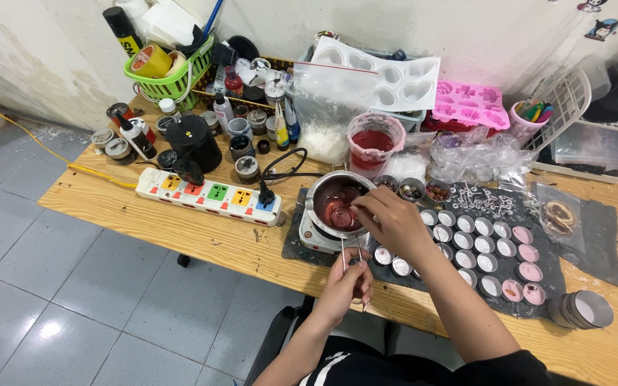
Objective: The person is pouring melted red wax into small metal containers with wicks using a spoon and a small pouring pot.
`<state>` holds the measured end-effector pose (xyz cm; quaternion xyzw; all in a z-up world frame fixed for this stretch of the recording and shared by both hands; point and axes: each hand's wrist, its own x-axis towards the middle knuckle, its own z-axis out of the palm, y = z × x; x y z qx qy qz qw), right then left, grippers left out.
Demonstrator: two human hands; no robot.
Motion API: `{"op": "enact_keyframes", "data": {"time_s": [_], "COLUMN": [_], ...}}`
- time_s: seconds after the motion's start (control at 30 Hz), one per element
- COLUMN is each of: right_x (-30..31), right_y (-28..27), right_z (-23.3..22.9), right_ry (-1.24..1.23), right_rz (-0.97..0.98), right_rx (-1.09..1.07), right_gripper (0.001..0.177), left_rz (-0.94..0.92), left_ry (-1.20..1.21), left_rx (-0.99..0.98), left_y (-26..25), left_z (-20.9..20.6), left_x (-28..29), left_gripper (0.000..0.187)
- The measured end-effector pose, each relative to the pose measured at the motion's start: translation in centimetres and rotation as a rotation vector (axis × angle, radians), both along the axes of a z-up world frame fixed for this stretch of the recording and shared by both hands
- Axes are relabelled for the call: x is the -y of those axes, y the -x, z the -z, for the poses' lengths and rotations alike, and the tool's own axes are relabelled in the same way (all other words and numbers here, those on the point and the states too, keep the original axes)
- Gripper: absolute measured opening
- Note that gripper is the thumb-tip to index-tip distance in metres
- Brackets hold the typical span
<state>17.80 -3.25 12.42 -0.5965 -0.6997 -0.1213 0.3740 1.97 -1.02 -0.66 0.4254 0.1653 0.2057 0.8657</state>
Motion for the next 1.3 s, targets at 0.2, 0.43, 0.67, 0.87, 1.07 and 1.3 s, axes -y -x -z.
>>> {"op": "enact_keyframes", "data": {"time_s": [0.2,0.43,0.67,0.87,1.07,1.3], "right_x": [0.6,2.3,1.7,0.9,0.8,0.4], "right_y": [-1.5,-1.7,-1.7,-2.2,-2.3,-1.9], "right_z": [1.8,0.9,1.3,1.6,2.1,1.9], "right_ry": [-0.030,-0.143,-0.075,-0.052,-0.026,-0.012], "right_rz": [0.123,0.155,0.080,0.067,0.017,0.007], "right_rx": [0.006,-0.005,0.073,0.101,0.011,0.040], "right_gripper": [0.019,0.022,0.022,0.021,0.018,0.018], "left_rz": [0.008,0.008,0.005,0.004,-0.002,-0.002], "left_ry": [0.035,0.059,0.047,0.056,0.068,0.061], "left_rx": [0.016,0.048,0.029,0.020,0.025,0.031], "left_y": [0.1,0.1,0.0,0.0,-0.1,0.0], "left_z": [-0.1,0.1,-0.2,-0.1,0.1,0.0], "left_x": [-0.1,-0.1,0.0,0.0,0.0,0.0], "left_gripper": [0.022,0.022,0.021,0.021,0.021,0.022]}}
